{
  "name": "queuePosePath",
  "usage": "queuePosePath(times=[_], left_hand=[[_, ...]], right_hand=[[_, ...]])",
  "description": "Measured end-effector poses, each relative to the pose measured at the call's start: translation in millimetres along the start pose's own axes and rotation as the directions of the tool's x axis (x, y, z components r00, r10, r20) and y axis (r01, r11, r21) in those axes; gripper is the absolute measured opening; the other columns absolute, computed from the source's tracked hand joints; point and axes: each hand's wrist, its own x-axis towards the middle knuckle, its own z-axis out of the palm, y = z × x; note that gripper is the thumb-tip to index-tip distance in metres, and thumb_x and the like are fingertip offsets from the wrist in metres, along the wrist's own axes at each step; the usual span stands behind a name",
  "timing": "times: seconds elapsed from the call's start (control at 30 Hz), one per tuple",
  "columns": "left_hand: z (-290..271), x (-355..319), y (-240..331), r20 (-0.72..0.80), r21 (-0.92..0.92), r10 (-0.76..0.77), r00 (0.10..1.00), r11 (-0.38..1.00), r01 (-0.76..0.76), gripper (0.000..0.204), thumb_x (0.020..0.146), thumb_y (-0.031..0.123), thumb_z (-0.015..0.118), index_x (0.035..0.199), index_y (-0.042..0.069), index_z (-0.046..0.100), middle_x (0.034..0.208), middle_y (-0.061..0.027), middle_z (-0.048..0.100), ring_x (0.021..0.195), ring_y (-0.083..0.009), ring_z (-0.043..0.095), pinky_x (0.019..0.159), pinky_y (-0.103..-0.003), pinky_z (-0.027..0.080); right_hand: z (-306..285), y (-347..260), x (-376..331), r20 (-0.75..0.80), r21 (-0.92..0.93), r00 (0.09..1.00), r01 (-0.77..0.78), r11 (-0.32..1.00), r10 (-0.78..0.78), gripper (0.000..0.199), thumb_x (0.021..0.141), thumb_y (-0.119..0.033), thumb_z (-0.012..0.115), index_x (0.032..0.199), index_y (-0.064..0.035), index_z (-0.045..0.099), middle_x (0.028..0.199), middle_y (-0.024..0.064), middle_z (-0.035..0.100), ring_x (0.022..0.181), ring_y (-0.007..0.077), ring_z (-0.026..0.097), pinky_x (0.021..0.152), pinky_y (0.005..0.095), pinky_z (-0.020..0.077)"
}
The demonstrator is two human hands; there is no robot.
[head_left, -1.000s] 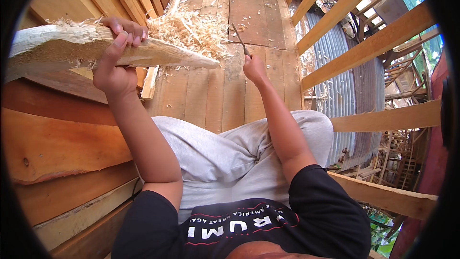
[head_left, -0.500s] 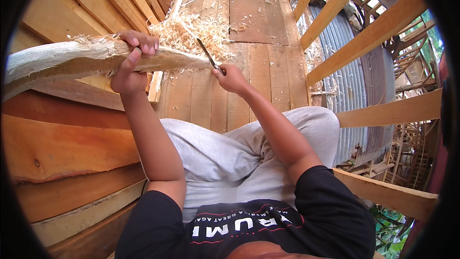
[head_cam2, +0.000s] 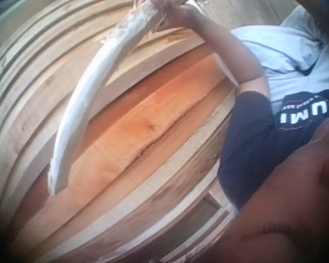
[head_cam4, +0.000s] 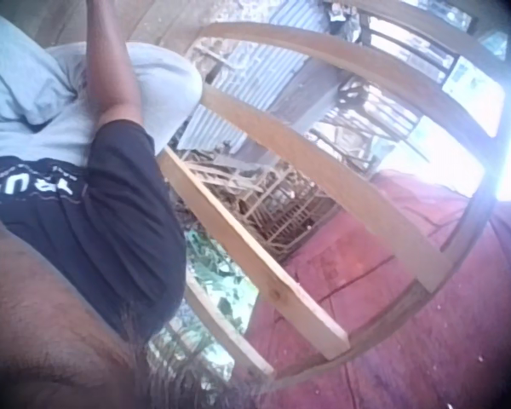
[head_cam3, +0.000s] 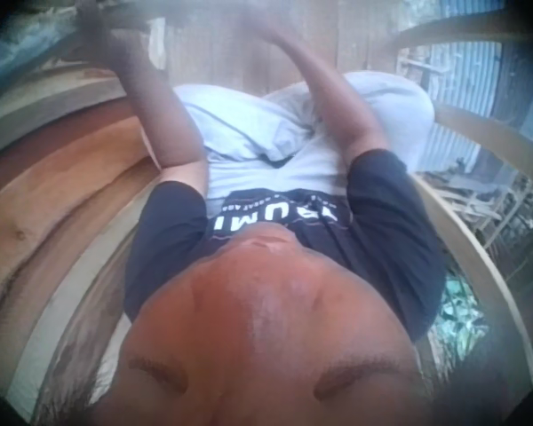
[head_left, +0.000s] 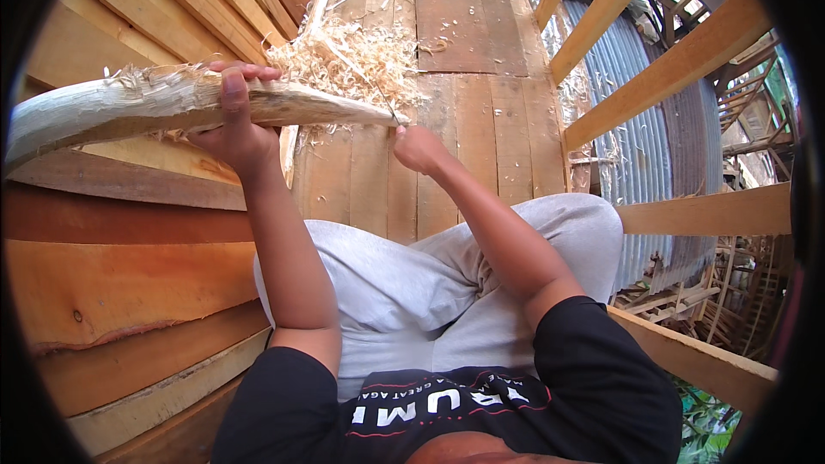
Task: The person sits cross-legged on a wooden floor and uses a knife to carve a long, curved piece of wood. They repeatedly shave off thin layers, creating wood shavings that accumulate on the floor.
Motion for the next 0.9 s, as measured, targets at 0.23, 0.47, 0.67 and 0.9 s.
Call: queuePosePath(times=[0.23,0.47,0.67,0.9], left_hand=[[-6.0,15.7,8.2,-0.011,0.062,-0.222,0.975,0.973,0.222,0.027,0.084,0.020,0.070,0.099,0.005,0.052,0.081,-0.0068,0.057,0.080,-0.0231,0.060,0.081,-0.046,0.052],[-11.1,12.7,0.3,-0.193,0.084,-0.137,0.972,0.984,0.155,0.023,0.083,0.026,0.067,0.088,0.006,0.056,0.078,-0.0058,0.055,0.074,-0.0202,0.053,0.077,-0.044,0.049],[-9.5,13.4,-3.1,-0.232,-0.025,-0.145,0.962,0.989,0.143,0.021,0.080,0.013,0.067,0.093,0.004,0.053,0.072,-0.0087,0.057,0.066,-0.0208,0.060,0.065,-0.037,0.054],[-27.5,6.3,-3.8,0.169,-0.101,-0.078,0.983,0.990,0.096,0.028,0.085,0.029,0.061,0.095,0.004,0.052,0.071,-0.0113,0.057,0.073,-0.0239,0.060,0.068,-0.039,0.054]], right_hand=[[-47.4,-62.5,-17.1,0.520,0.691,0.852,-0.463,0.555,0.062,0.058,0.098,-0.062,0.021,0.070,-0.0142,0.037,0.054,-0.0050,0.027,0.041,0.0079,0.020,0.038,0.0274,0.0160],[-52.0,-49.9,-17.2,0.825,0.454,0.563,-0.709,0.539,0.046,0.034,0.090,-0.027,0.028,0.057,-0.0200,0.026,0.047,-0.0066,0.017,0.040,0.0085,0.012,0.038,0.0281,0.0081],[-41.0,-37.1,-5.5,0.784,0.416,0.605,-0.678,0.606,0.139,0.034,0.090,-0.024,0.030,0.056,-0.0165,0.033,0.048,-0.0007,0.029,0.040,0.0153,0.024,0.040,0.0346,0.0199],[-59.2,-103.9,-38.0,-0.044,0.057,0.998,-0.031,0.998,0.034,0.060,0.099,-0.033,0.026,0.082,0.0076,0.067,0.087,0.0341,0.064,0.089,0.0508,0.061,0.087,0.0542,0.0449]])
